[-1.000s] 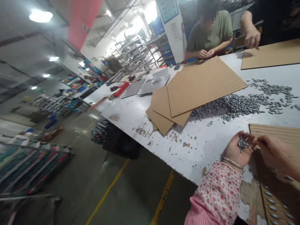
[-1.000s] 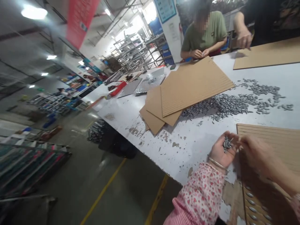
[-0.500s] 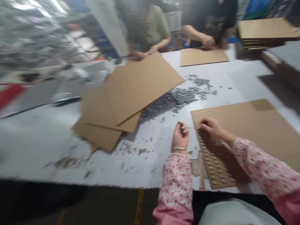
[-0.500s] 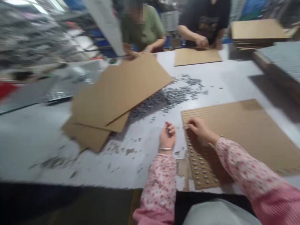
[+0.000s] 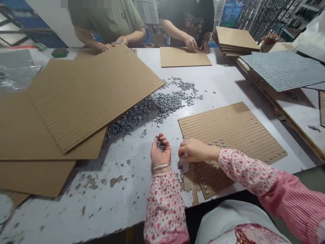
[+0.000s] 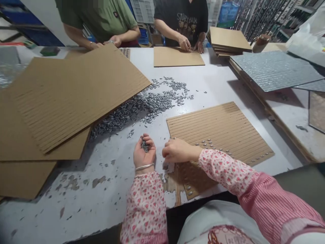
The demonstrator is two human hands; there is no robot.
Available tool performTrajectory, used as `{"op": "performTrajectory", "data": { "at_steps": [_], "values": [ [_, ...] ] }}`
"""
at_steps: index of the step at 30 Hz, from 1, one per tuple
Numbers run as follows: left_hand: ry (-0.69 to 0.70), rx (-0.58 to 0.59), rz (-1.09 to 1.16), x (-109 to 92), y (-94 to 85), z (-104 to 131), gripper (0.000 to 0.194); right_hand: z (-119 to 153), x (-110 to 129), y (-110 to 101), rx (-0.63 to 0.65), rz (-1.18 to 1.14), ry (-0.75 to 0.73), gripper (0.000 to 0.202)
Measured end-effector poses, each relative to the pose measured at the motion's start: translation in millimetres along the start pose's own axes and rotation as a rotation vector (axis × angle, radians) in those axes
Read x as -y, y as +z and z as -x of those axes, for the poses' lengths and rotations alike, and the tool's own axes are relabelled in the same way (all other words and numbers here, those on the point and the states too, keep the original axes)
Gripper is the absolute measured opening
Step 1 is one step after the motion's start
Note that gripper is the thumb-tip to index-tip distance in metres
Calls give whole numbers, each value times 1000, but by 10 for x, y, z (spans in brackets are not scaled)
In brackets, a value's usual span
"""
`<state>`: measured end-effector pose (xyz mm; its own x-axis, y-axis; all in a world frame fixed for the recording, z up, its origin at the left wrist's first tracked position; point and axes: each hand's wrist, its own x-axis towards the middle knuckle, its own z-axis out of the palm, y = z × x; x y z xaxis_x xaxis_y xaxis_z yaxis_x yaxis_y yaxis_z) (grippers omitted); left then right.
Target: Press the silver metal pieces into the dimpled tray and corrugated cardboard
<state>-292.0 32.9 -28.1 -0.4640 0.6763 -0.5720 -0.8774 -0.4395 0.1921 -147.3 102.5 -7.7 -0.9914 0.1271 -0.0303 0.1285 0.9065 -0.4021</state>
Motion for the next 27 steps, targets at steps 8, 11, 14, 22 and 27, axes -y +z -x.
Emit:
{"op": "performTrajectory", "data": {
  "at_steps": [8,11,14,22,27],
  "values": [
    [-27,81,10,46,-22,-14,26,-21,179,246,-38,77,-53,11],
    [-38,120,-59,123,-22,7,22,8,-107,95,-235,-269,160,10],
    [-37,103,-189,217,-31,22,16,56,-437,-24,-402,-535,350,12],
    [-89,77,-260,322,-80,-18,6,0,-608,50,-409,-359,426,10],
    [-88,76,-266,320,-86,-19,4,-66,-546,78,-380,-229,469,8]
  ]
}}
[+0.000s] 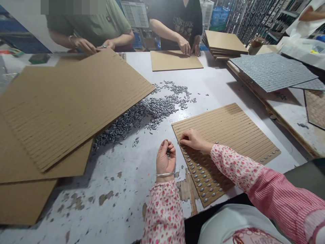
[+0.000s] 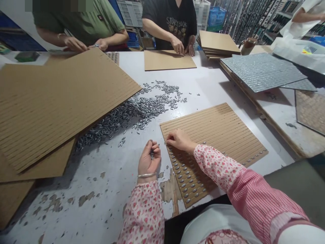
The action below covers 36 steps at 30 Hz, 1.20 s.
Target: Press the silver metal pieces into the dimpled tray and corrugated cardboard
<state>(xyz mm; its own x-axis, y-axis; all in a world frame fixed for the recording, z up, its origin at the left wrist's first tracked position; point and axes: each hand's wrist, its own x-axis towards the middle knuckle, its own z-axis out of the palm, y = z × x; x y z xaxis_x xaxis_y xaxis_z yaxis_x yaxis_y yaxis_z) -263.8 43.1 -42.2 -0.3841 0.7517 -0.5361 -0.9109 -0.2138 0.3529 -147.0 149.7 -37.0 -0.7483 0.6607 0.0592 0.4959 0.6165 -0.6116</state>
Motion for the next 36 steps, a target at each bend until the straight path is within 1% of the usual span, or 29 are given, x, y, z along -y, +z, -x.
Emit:
{"op": "performTrajectory", "data": {
  "at_steps": [6,11,15,17,19,21,23,25,28,30,31,32,33,34,36],
  "values": [
    [-4,12,6,2,-4,3,6,1,-4,20,-10,130,26,14],
    [-1,33,-18,17,-13,-2,6,22,10,39,-7,126,56,14],
    [0,49,-50,27,-19,1,7,31,40,72,-51,156,81,12],
    [2,48,-76,33,-20,5,9,33,45,77,-87,128,90,9],
    [-3,52,-98,43,-20,10,11,33,54,65,-121,10,94,7],
    [-13,72,-114,57,-17,18,12,33,84,43,-140,-178,59,8],
    [-26,101,-126,74,-8,29,13,31,141,29,-134,-358,-7,12],
    [-53,120,-127,87,8,45,13,24,205,39,-99,-502,-44,14],
    [-84,115,-117,83,38,67,9,-7,239,78,-37,-732,3,15],
    [-69,67,-125,58,53,74,11,-46,189,81,-72,-867,63,16],
    [-51,37,-132,41,56,75,14,-69,144,67,-105,-897,89,16],
    [-34,12,-137,23,56,73,17,-91,92,44,-131,-884,108,15],
    [-18,-2,-137,6,53,70,20,-112,36,15,-134,-821,116,14],
    [-3,-3,-129,-7,48,65,20,-130,-16,-17,-113,-720,117,13],
    [16,18,-104,-17,33,54,19,-151,-95,-68,-26,-472,102,14]
  ]
}}
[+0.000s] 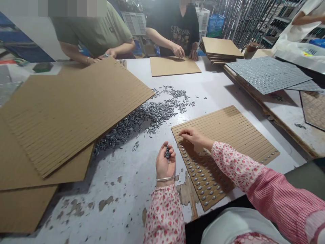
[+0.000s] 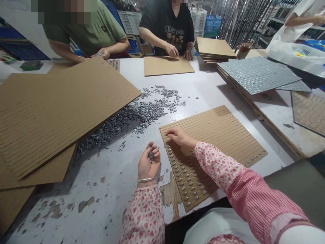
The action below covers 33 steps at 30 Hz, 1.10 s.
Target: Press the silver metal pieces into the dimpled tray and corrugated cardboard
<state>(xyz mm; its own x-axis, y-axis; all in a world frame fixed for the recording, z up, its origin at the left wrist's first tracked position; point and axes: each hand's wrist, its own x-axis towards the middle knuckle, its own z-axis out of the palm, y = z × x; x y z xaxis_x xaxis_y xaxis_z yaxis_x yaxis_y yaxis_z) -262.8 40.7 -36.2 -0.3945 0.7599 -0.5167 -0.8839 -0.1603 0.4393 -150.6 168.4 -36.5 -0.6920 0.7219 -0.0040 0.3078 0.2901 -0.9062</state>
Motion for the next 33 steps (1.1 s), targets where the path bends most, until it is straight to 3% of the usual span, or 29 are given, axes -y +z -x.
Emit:
{"op": "performTrajectory", "data": {
  "at_steps": [3,9,16,27,33],
  "values": [
    [-5,7,17,19,-20,-13,16,-6,-17,-21,64,268,-20,14],
    [-29,-27,-7,51,-45,-33,13,-24,8,80,173,462,-182,15],
    [29,36,-7,60,-43,-46,12,-49,-2,76,102,442,-73,9],
    [-10,30,32,47,-34,-46,12,-72,-15,94,125,604,-157,11],
    [-20,18,42,49,-21,-38,7,-70,1,114,86,584,-116,10]
  ]
}}
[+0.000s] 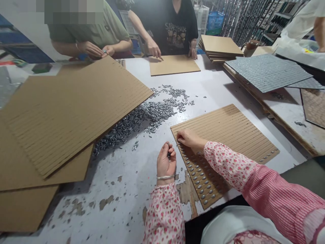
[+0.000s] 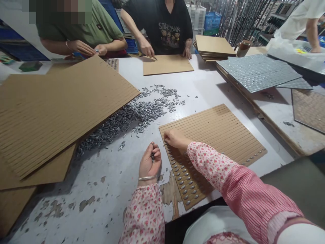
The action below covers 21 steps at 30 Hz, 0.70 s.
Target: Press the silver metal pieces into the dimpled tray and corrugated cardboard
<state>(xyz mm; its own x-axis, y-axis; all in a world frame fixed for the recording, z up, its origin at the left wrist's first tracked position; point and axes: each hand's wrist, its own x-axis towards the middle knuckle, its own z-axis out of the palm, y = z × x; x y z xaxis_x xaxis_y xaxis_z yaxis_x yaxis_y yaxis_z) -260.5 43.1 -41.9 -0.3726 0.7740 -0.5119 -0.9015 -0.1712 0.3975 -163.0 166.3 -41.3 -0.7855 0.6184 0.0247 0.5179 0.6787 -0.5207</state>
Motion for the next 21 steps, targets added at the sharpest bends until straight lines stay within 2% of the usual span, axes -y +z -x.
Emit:
{"op": "performTrajectory", "data": {
  "at_steps": [4,9,12,14,16,19,21],
  "values": [
    [-8,-4,12,4,-7,-7,5,42,-34,-24,0,-112,-11,10],
    [17,23,-44,14,-13,-10,10,80,-40,-48,12,-88,-13,7],
    [26,17,-77,23,-10,-5,9,123,22,-54,9,-386,60,10],
    [24,26,-84,35,-10,-4,9,161,96,-57,17,-672,114,20],
    [17,51,-90,53,-11,-5,10,188,183,-56,41,-860,110,28],
    [-3,93,-95,71,-9,-5,10,174,272,-41,66,-915,25,20],
    [-11,70,-87,62,2,0,5,132,267,-26,50,-912,32,16]
  ]
}}
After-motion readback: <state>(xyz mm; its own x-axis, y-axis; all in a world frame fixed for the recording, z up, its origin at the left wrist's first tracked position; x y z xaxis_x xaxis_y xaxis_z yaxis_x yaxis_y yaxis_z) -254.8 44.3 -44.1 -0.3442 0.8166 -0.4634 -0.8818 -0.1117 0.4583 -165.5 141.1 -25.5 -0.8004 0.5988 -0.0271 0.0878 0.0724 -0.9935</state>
